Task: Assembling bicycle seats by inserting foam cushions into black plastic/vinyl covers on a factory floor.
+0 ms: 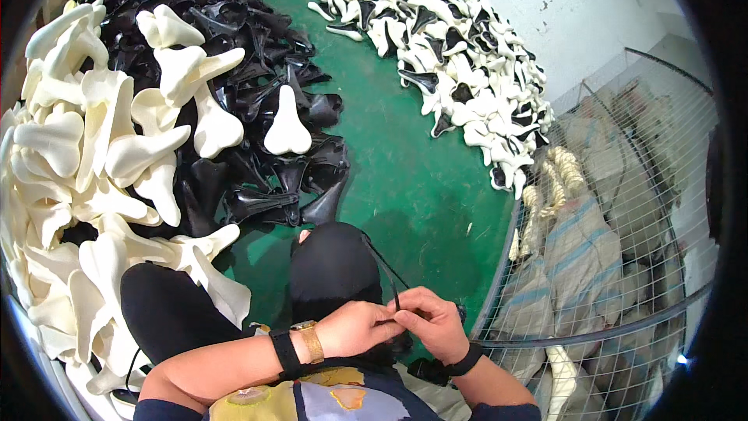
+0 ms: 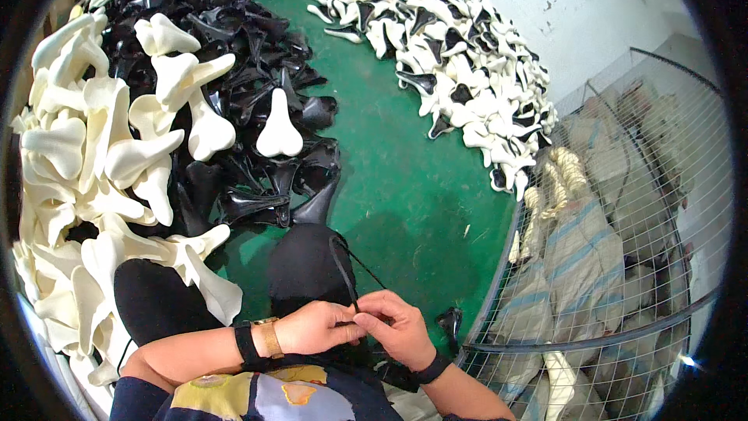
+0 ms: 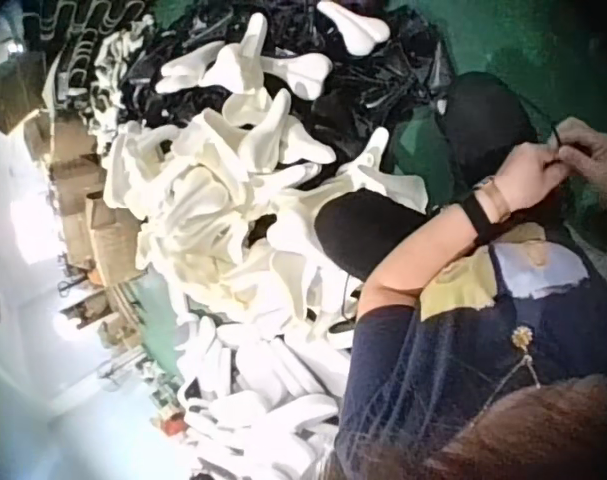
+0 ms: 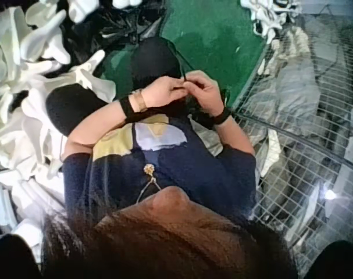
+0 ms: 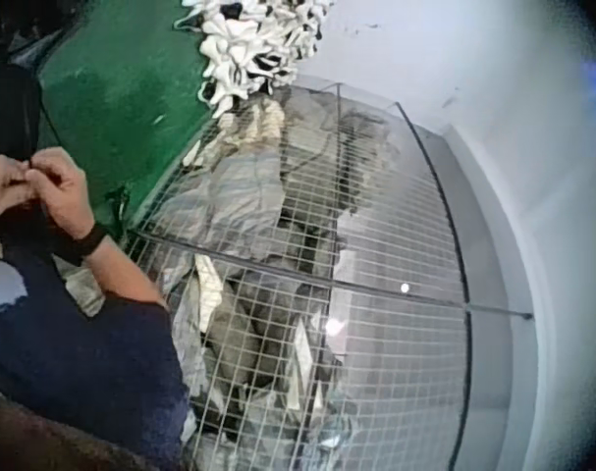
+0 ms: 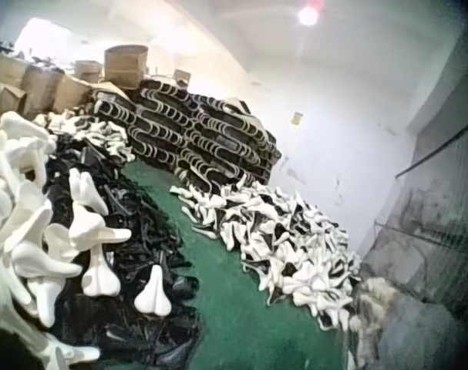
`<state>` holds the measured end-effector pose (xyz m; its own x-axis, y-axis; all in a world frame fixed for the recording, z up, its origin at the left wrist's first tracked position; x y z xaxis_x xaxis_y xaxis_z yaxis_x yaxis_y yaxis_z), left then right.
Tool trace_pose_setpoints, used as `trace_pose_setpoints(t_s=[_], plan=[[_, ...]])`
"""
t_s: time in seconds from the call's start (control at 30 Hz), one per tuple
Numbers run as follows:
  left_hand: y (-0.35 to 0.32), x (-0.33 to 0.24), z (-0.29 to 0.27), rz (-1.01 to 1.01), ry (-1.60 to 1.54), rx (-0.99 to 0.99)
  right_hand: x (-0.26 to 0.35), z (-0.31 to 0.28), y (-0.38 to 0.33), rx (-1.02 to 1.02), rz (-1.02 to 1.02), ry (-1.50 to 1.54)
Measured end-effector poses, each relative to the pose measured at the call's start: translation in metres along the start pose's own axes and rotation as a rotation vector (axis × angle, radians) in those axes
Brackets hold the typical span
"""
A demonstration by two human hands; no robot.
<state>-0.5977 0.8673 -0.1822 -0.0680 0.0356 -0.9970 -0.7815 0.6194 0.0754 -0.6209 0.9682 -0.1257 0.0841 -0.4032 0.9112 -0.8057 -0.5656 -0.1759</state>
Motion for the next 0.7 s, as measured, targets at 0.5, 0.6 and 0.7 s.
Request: trace_pose_setpoints(t_s=[0.5,0.6,0.7], plan=[[-0.110,0.074,-0.150,-0.260,-0.357,-0.410,-0.128,0.030,-0.213,0.964,0.912,-0.557],[-0.110,0.066,-0.150,-0.221,-0.328,-0.400,-0.132,0.027,-0.220,0.871,0.935,-0.534],[-0.112,0.058,-0.148,-0.123,-0.274,-0.405,-0.129,0.023,-0.223,0.718,0.942,-0.494]])
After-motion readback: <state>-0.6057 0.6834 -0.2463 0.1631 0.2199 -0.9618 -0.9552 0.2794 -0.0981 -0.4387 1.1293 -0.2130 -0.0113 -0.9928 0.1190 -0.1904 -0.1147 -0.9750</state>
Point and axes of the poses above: each hand's wrist, its own y-axis towards the middle knuckle, its own z-axis out of the palm, x = y × z, the point moved 8 cm from there along y, towards the middle knuckle, and after that the axes turned 6 degrees about x, right-handed, at the moved point
